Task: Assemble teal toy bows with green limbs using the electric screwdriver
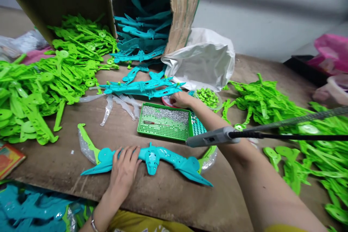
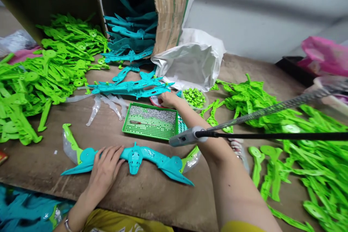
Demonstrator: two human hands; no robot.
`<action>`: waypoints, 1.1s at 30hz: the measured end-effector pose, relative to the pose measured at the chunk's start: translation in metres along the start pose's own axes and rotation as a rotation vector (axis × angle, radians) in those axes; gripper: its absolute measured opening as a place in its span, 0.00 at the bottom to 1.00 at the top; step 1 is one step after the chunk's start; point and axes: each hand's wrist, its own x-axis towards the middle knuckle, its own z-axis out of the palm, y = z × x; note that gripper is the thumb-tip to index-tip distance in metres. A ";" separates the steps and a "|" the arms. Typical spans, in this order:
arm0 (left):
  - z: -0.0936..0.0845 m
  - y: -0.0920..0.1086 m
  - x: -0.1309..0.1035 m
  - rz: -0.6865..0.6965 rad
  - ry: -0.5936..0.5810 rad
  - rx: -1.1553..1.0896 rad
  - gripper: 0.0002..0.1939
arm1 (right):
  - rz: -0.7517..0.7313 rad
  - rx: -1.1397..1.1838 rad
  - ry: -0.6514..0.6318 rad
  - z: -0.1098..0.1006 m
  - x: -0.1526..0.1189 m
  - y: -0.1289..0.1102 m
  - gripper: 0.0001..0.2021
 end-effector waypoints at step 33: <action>-0.028 0.011 -0.009 0.022 -0.361 0.010 0.17 | 0.713 1.010 0.938 0.115 -0.237 -0.161 0.09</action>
